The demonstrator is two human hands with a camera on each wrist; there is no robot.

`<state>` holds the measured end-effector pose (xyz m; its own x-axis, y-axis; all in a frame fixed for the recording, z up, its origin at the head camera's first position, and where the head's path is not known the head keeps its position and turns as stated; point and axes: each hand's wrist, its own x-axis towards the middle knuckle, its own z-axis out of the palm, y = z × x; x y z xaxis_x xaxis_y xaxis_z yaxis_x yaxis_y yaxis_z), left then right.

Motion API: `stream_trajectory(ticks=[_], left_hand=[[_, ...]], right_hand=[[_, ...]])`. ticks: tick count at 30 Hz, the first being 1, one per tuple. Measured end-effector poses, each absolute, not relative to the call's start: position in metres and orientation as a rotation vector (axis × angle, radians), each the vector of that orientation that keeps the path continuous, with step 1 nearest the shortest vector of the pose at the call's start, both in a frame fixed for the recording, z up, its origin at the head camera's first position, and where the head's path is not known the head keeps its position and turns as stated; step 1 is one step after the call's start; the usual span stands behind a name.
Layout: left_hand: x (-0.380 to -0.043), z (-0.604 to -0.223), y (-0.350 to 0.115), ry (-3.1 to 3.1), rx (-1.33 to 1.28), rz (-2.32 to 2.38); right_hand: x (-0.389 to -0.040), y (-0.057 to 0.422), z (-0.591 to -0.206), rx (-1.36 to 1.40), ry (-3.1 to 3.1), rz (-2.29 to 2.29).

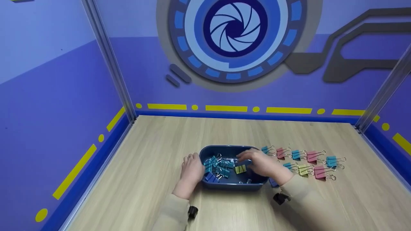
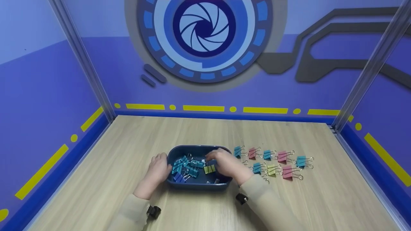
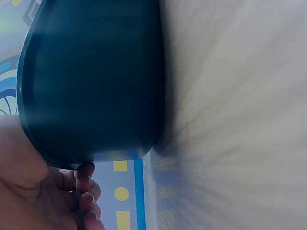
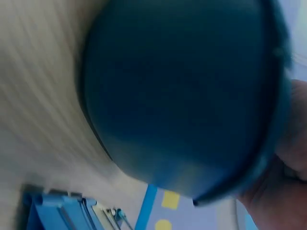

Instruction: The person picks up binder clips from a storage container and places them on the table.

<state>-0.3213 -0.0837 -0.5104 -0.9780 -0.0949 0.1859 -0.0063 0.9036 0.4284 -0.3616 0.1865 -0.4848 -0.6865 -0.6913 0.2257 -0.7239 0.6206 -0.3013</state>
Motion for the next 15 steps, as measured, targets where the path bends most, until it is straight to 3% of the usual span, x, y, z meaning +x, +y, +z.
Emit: stream_trajectory(ticks=[15], left_hand=[[-0.320,-0.513,-0.085,-2.833,0.030,-0.642]], right_hand=[[-0.365,0.182,-0.497,1.213,-2.664,0.339]])
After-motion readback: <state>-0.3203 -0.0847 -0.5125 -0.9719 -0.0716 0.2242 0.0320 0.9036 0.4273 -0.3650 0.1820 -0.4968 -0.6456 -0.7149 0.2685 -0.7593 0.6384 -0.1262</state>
